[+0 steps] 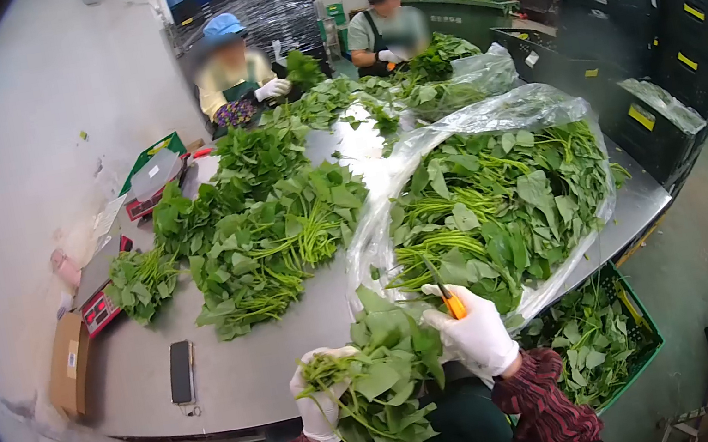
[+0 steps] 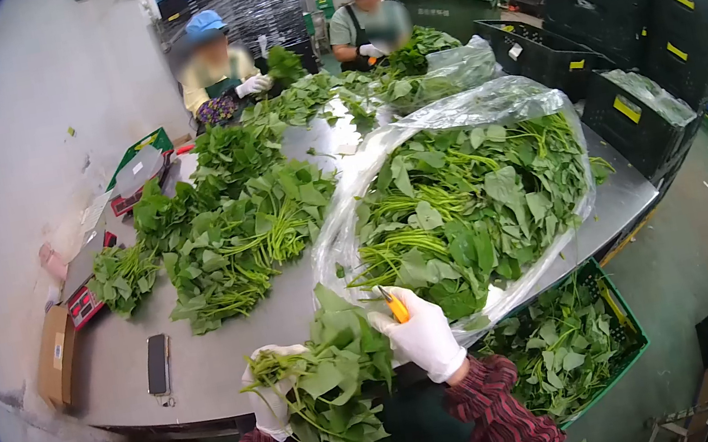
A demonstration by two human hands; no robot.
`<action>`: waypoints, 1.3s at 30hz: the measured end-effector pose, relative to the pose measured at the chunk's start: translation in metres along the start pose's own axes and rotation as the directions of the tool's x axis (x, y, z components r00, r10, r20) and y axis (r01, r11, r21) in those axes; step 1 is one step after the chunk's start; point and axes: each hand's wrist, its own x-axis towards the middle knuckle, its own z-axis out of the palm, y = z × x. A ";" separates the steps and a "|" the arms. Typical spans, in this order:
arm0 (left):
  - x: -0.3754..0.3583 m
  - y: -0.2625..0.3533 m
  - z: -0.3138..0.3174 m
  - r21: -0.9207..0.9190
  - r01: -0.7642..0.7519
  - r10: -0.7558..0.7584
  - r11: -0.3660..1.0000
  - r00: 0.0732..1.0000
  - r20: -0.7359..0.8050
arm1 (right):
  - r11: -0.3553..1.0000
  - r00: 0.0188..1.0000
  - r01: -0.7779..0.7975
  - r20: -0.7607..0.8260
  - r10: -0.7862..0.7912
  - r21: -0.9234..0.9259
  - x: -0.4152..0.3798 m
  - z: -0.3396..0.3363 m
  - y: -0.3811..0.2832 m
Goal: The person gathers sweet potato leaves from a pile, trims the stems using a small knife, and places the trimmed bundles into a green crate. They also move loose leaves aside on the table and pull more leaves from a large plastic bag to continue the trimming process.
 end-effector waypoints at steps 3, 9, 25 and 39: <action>-0.004 0.005 0.017 0.394 0.010 -0.037 0.919 0.997 0.063 | 0.934 0.955 -0.238 0.241 0.174 0.265 -0.022 -0.008 -0.028; -0.018 -0.076 0.062 0.478 0.078 -0.196 0.875 0.959 0.203 | 0.930 0.971 -0.065 0.237 -0.024 0.361 -0.068 -0.010 -0.007; -0.042 -0.098 0.156 0.509 0.460 -0.655 0.728 0.243 0.716 | 0.850 0.781 -0.112 -0.484 0.396 0.515 -0.132 -0.077 0.062; -0.059 -0.184 0.173 0.430 0.460 -0.567 0.777 0.212 0.796 | 0.872 0.721 -0.347 -0.497 0.483 0.345 -0.155 -0.125 0.087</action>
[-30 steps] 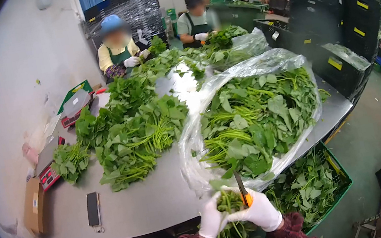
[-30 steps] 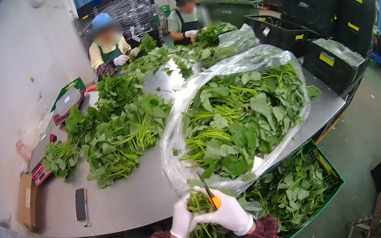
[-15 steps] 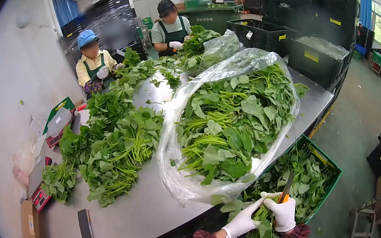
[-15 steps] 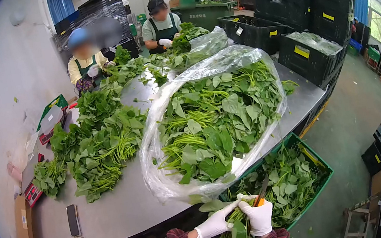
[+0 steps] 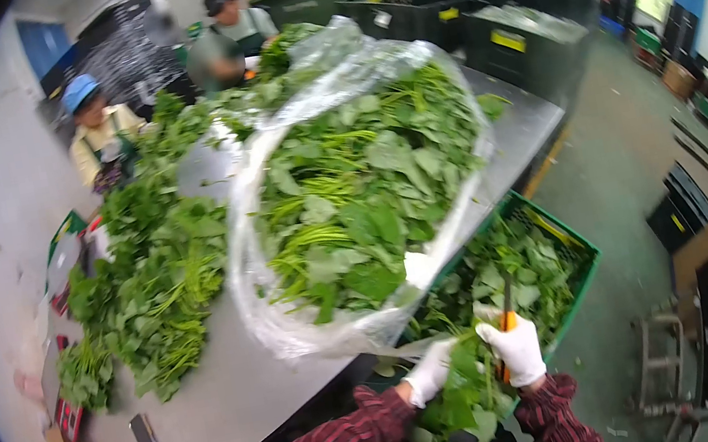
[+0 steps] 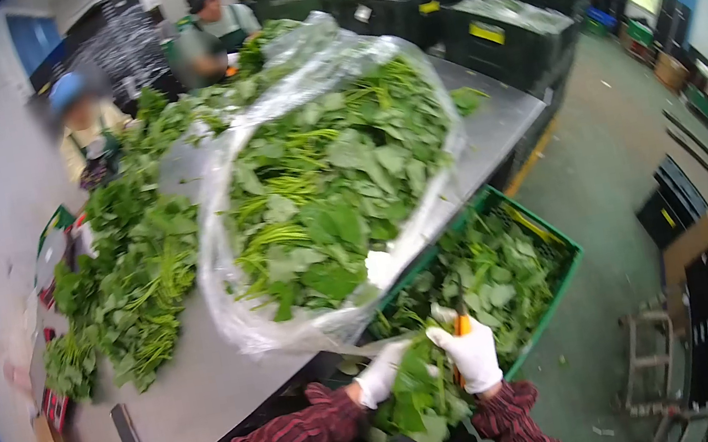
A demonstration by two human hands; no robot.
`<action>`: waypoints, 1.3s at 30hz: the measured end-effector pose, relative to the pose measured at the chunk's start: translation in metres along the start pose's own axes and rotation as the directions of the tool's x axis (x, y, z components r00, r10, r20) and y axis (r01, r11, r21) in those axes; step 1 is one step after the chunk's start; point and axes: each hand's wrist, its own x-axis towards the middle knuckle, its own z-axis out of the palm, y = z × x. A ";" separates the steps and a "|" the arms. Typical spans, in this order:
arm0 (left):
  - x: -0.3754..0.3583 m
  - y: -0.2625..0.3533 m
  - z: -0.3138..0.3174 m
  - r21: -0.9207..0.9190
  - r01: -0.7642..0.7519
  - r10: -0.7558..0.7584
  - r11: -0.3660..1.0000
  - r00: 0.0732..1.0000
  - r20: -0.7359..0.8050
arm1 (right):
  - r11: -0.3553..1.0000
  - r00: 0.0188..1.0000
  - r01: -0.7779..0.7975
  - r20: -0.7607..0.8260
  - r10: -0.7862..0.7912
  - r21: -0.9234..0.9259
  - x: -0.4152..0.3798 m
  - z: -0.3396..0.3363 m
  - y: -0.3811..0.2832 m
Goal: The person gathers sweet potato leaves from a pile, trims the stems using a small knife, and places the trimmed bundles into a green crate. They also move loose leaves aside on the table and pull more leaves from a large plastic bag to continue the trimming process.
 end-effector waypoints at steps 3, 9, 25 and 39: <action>-0.001 0.018 -0.009 -0.123 0.109 -0.127 0.986 0.981 -0.149 | 0.974 0.968 0.213 -0.153 -0.200 0.080 0.005 -0.022 -0.004; -0.005 0.042 -0.008 0.000 0.077 -0.075 0.997 0.973 -0.218 | 0.499 0.826 0.510 0.236 -0.512 -0.701 0.008 -0.037 0.038; -0.004 0.026 -0.007 0.453 0.028 0.107 0.891 0.957 -0.269 | 0.410 1.000 0.007 -0.006 -0.031 -0.912 0.062 -0.080 0.179; 0.012 0.013 0.019 0.895 0.321 0.298 0.311 0.861 -0.412 | 0.463 0.910 0.315 0.126 -0.395 -0.828 -0.006 -0.011 0.070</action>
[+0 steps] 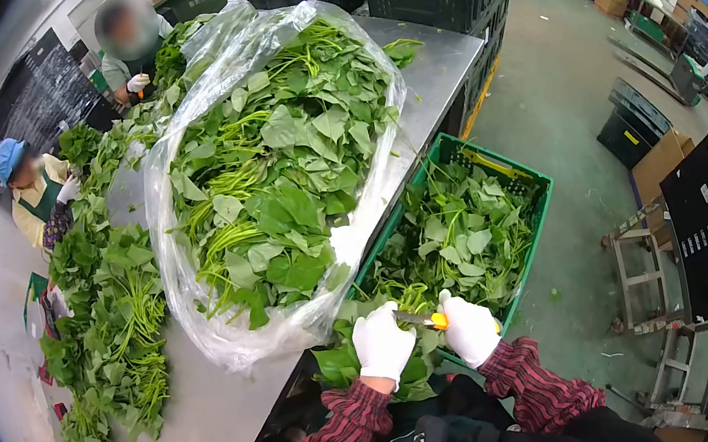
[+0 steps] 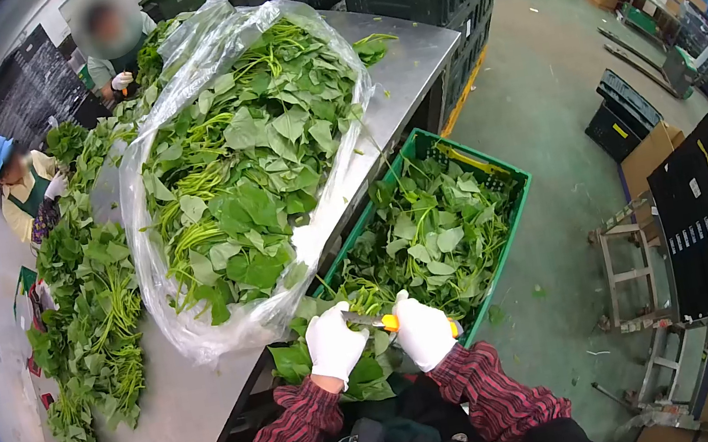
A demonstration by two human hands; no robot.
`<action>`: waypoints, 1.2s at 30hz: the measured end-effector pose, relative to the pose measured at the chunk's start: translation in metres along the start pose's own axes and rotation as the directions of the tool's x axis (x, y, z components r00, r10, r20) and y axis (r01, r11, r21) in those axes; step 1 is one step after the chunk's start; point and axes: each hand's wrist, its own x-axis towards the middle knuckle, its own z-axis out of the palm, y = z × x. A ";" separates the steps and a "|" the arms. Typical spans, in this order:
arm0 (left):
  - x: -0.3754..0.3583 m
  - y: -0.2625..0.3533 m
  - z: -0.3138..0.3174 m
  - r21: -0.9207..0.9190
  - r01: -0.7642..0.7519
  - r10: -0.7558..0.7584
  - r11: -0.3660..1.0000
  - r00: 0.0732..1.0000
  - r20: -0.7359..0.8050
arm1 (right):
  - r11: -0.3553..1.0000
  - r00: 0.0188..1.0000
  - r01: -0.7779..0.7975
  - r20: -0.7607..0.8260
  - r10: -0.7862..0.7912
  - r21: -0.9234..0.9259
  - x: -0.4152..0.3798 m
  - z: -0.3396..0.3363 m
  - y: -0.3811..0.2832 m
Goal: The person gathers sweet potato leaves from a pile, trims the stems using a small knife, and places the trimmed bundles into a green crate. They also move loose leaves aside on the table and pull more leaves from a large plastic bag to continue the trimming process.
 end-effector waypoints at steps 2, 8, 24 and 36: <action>-0.006 0.001 0.001 0.039 -0.035 0.034 0.999 0.999 0.022 | 0.999 0.999 -0.037 -0.035 0.036 -0.025 0.001 0.014 0.017; -0.007 0.001 -0.012 0.086 -0.232 0.239 0.969 0.968 -0.079 | 0.947 0.939 -0.253 0.185 0.290 -0.200 0.005 0.021 0.115; -0.028 -0.020 -0.029 -0.445 -0.197 0.184 0.874 0.980 -0.072 | 0.948 0.935 -0.239 0.214 0.283 -0.211 -0.008 0.048 0.123; -0.050 -0.043 -0.051 -0.970 0.215 0.078 0.114 0.971 0.225 | 0.975 0.971 -0.153 0.205 0.118 0.159 0.000 0.049 0.086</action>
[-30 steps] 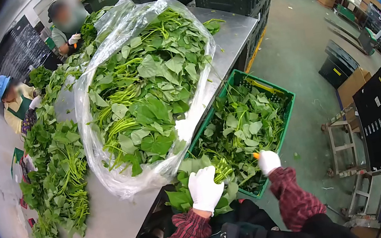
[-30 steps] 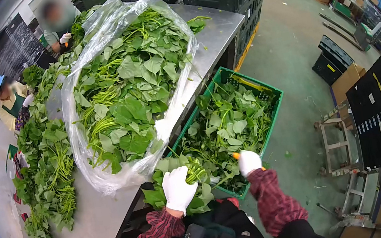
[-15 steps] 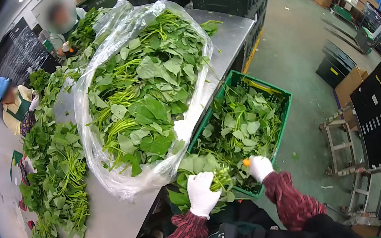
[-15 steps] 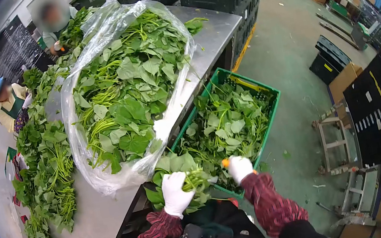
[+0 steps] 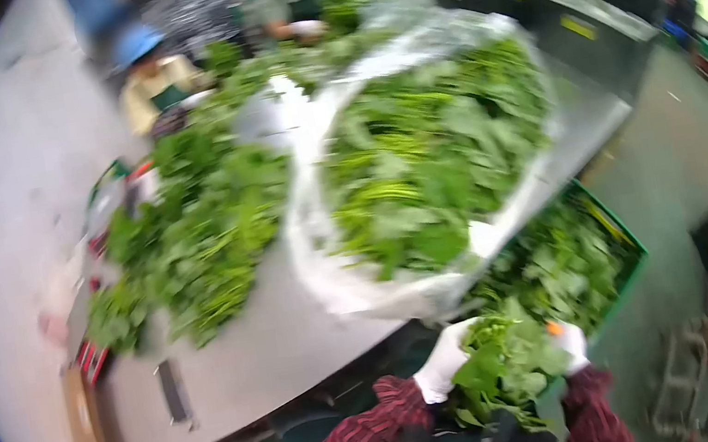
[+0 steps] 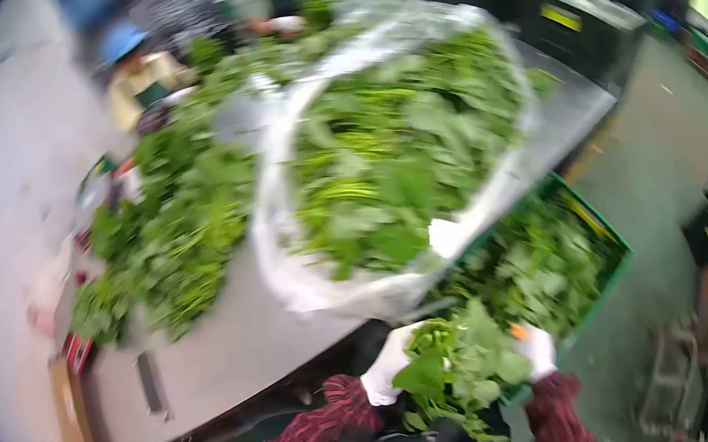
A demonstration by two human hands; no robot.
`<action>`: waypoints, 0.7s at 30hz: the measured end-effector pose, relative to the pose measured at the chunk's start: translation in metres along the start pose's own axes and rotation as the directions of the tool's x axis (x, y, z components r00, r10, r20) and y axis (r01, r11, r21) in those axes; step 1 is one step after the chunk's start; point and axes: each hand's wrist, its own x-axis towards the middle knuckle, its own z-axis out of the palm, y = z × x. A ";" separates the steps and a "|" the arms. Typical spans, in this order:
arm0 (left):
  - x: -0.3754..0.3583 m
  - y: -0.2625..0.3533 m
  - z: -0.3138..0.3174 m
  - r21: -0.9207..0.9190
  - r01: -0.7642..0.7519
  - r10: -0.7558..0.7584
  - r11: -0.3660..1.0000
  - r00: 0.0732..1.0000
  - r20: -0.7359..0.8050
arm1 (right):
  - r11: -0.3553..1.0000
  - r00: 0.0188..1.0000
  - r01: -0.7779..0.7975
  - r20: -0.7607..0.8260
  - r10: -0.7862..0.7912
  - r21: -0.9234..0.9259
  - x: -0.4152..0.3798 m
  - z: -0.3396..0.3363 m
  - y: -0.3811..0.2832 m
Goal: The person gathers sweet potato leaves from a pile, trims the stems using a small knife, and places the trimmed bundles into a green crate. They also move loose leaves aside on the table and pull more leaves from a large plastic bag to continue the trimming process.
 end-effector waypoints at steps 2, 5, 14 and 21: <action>-0.020 0.048 -0.013 0.023 -0.104 0.106 0.994 0.989 -0.102 | 0.995 0.994 -0.098 -0.046 0.097 -0.004 -0.001 -0.007 0.006; -0.055 0.132 -0.040 0.306 -0.242 0.336 0.921 0.889 -0.309 | 0.953 0.969 -0.237 -0.023 0.246 0.189 0.000 -0.028 0.012; -0.090 0.302 -0.164 0.625 0.366 0.688 -0.690 0.600 0.408 | 0.990 0.985 0.013 -0.166 -0.036 -0.140 0.014 -0.023 -0.032; -0.076 0.212 -0.371 0.641 0.389 0.395 -0.662 0.907 -0.144 | 0.980 0.994 -0.008 -0.109 -0.014 -0.201 0.001 -0.004 -0.057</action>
